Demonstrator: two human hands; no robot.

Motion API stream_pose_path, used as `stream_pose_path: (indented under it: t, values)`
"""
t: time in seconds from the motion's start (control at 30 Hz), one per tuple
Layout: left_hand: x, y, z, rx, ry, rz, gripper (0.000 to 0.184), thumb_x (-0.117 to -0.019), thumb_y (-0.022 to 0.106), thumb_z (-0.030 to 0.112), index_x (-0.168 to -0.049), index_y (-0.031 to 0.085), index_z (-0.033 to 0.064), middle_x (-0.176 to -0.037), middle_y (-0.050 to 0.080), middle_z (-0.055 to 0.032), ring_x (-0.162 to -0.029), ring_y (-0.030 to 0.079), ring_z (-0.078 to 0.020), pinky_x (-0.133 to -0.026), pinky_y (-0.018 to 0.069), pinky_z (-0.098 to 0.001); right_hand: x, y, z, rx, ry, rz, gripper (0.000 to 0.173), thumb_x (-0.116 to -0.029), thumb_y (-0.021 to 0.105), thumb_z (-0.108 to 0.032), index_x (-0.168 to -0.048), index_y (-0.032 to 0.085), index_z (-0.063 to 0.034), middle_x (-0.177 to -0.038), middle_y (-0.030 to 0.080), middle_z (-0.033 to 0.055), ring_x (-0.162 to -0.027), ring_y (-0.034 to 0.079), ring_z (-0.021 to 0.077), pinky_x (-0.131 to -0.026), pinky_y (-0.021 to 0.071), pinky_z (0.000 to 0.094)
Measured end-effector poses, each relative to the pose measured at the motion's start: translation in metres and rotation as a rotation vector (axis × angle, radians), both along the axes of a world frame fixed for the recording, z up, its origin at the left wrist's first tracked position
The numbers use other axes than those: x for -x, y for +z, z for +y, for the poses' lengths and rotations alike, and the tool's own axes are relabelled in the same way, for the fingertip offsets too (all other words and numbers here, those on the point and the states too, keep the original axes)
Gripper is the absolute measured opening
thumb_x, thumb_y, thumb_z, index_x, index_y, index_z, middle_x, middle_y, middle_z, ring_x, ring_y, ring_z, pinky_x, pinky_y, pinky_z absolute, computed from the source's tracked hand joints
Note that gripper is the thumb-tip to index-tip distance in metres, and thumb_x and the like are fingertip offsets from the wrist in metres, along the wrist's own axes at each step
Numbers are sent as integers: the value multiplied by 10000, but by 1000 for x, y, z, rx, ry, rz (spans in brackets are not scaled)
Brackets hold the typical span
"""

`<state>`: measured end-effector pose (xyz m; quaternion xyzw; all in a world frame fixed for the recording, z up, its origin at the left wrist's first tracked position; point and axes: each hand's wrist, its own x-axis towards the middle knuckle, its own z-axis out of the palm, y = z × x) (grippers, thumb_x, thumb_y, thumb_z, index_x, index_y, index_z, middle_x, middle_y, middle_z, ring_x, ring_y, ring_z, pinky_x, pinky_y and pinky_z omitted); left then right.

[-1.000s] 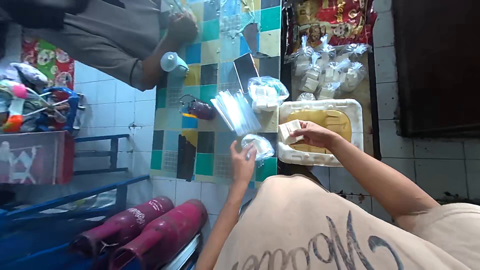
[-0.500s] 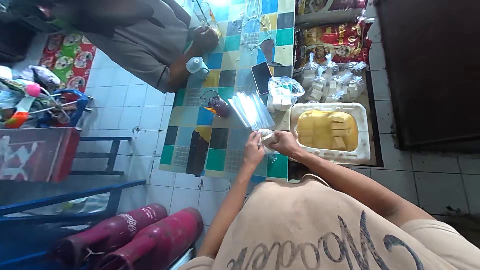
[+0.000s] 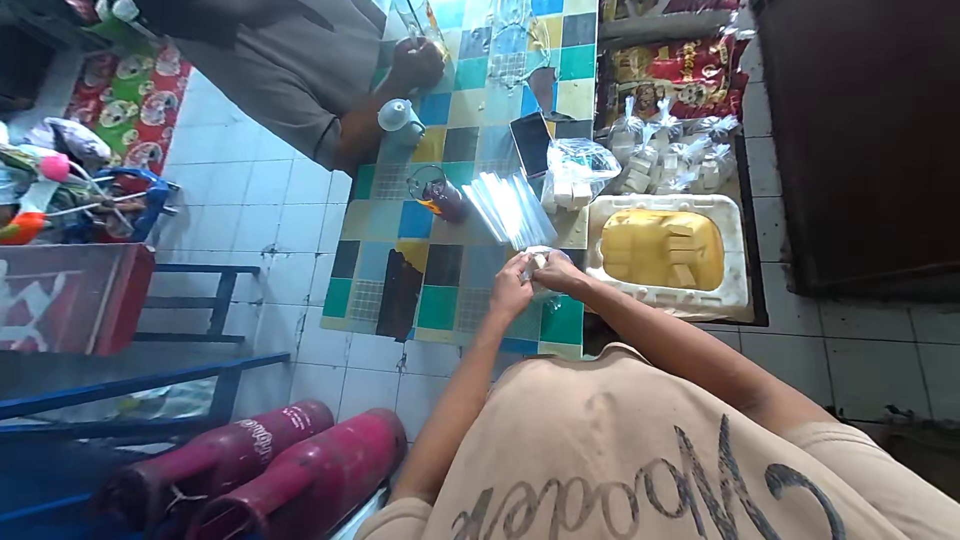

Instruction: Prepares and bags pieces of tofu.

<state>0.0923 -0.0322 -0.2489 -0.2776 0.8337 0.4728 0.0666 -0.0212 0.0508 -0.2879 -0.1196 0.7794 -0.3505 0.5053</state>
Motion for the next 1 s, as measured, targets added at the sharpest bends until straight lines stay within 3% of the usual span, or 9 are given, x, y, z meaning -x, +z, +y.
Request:
stream_pose_path:
  t: [0.17,0.27,0.4,0.5,0.6,0.7,0.77,0.87,1.0]
  values:
    - [0,-5,0,35,-7,41,493,-944,544,-109,-1429,546,-25,-1569,435,-198,-1407,476,-353,-1129,411,-492,4,16,9,12,90,67,348,-1069,531,-196,-1236,622,95,-1222,631,310,-1163,614,416,-1002,454,593]
    - [6,-4,5,78,-6,23,498,-935,548,-110,-1423,561,-12,-1565,443,-187,-1386,499,-346,-1114,427,-489,9,17,11,-57,188,188,356,-1018,618,-167,-1274,619,81,-1255,635,313,-1218,609,445,-1038,456,618]
    - [12,-6,7,141,-9,41,487,-926,538,-125,-1401,576,-28,-1540,468,-206,-1363,520,-359,-1093,442,-493,32,43,29,-40,375,206,319,-1030,602,-139,-1282,649,51,-1231,663,288,-1189,630,437,-1026,463,614]
    - [10,-6,4,200,-45,-24,436,-961,598,6,-1394,612,58,-1539,459,-215,-1231,620,-346,-964,535,-488,84,54,74,84,166,120,314,-1065,561,-156,-1315,652,11,-1179,703,220,-1028,705,317,-945,548,501]
    - [-7,2,7,114,42,-66,517,-1018,606,253,-1484,493,60,-1614,333,-217,-995,715,-257,-773,611,-404,141,13,116,55,79,159,276,-1067,548,-138,-1288,676,-32,-1190,710,181,-1004,712,301,-923,557,510]
    - [-43,-10,7,96,117,202,541,-1025,541,279,-1410,471,-95,-1536,410,-277,-972,731,-214,-750,635,-360,169,-65,137,14,232,148,279,-1050,555,-108,-1280,703,-54,-1225,715,177,-1115,690,333,-1020,497,561]
    - [-67,-15,7,114,174,267,481,-1054,465,229,-1352,468,-149,-1467,482,-242,-923,717,-113,-746,620,-290,175,-107,142,24,393,117,295,-1051,541,-74,-1302,692,-41,-1262,697,193,-1210,646,352,-1099,441,556]
    - [-102,-16,19,158,307,89,442,-1058,395,159,-1312,448,-198,-1285,601,-199,-842,691,-24,-729,593,-216,173,-158,136,90,450,124,258,-1020,577,-40,-1225,734,-34,-1165,731,194,-1126,685,364,-1050,483,576]
    - [-138,-14,57,99,376,-296,389,-1029,406,51,-1313,468,-208,-1171,626,-288,-810,688,-123,-724,579,-268,173,-162,118,118,660,-48,275,-1032,546,-18,-1253,711,0,-1194,708,228,-1132,668,386,-1052,468,556]
